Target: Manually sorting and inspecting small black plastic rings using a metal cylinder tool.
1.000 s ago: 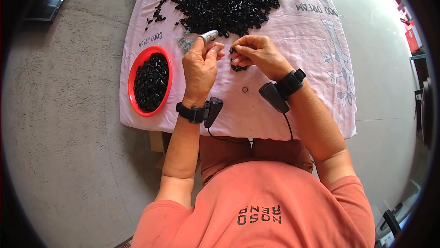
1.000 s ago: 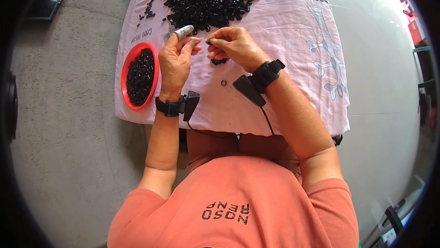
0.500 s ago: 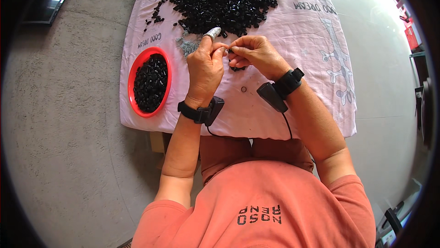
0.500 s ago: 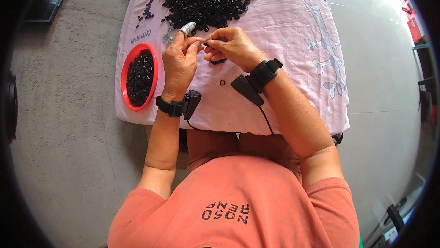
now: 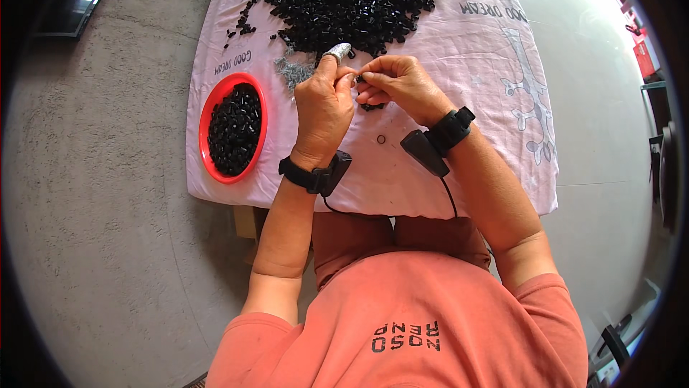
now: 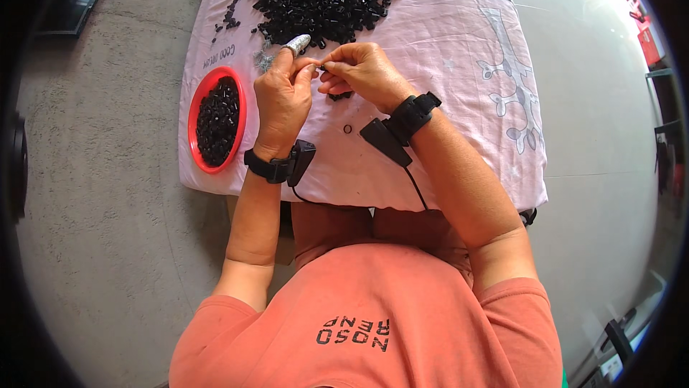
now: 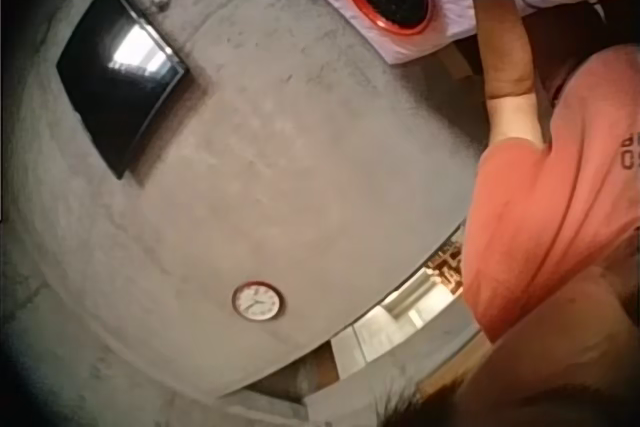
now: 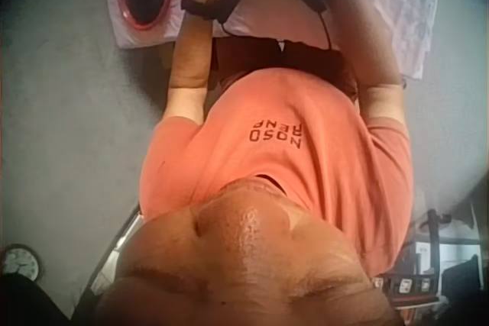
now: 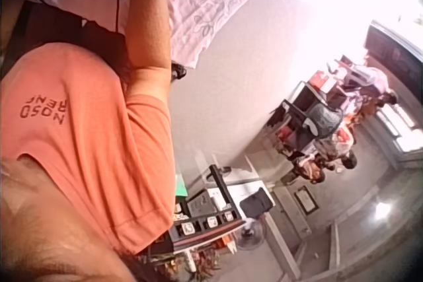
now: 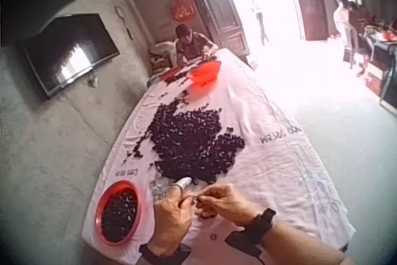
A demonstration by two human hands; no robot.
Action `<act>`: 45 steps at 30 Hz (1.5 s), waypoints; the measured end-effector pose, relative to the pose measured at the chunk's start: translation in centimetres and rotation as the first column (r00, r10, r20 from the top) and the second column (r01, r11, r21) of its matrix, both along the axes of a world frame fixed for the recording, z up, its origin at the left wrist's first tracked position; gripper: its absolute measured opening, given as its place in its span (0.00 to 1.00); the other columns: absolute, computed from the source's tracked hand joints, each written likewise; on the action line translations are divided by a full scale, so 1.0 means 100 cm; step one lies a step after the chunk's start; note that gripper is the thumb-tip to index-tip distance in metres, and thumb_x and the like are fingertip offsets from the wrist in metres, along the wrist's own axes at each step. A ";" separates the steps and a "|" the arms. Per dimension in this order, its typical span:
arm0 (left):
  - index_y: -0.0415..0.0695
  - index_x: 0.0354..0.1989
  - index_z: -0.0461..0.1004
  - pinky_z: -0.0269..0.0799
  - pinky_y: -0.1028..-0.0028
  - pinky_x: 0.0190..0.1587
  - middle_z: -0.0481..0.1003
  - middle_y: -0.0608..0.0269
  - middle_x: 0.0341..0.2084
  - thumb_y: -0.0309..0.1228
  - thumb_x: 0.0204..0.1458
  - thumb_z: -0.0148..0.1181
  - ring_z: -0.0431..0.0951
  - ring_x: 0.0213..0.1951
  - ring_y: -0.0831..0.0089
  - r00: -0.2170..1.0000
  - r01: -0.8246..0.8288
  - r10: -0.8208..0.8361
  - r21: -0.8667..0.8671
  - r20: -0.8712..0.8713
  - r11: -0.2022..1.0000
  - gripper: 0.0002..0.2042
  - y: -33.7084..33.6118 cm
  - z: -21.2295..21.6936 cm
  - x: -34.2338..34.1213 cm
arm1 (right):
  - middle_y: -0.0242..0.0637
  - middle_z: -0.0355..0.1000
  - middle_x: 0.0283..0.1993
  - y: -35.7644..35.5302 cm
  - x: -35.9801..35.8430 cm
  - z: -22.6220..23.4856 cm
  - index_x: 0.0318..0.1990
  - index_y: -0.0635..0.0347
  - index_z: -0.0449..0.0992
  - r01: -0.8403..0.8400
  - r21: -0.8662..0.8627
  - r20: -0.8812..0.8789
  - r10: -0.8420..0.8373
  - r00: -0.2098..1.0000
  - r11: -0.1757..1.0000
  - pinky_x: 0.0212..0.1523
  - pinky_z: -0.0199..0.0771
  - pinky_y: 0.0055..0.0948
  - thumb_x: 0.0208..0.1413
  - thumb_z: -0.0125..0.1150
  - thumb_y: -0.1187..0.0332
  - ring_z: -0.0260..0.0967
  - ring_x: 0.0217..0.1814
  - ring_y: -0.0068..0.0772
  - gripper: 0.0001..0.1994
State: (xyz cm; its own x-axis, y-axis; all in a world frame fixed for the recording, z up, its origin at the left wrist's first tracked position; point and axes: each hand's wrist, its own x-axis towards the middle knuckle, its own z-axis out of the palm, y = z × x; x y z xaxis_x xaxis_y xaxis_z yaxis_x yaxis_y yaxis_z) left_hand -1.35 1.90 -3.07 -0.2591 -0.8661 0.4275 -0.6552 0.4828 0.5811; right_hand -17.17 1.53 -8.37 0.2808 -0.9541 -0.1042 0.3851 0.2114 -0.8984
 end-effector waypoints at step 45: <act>0.37 0.56 0.72 0.78 0.69 0.33 0.82 0.56 0.29 0.19 0.53 0.61 0.84 0.30 0.65 0.997 0.008 -0.001 -0.079 0.083 0.997 0.20 -0.001 0.001 -0.007 | 0.39 0.79 0.37 0.001 -0.001 0.002 0.44 0.69 0.77 0.048 -0.078 -0.051 -0.052 0.997 0.996 0.40 0.82 0.22 0.65 0.56 0.70 0.80 0.37 0.26 0.09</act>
State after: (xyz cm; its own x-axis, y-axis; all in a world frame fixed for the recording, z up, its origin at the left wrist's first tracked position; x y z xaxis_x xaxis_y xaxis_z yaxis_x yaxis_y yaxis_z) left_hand -2.02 1.84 -2.94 -0.3000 -0.8290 0.4719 -0.6972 0.5282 0.4847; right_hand -17.26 1.59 -8.19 0.2287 -0.9725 -0.0436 0.3450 0.1229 -0.9305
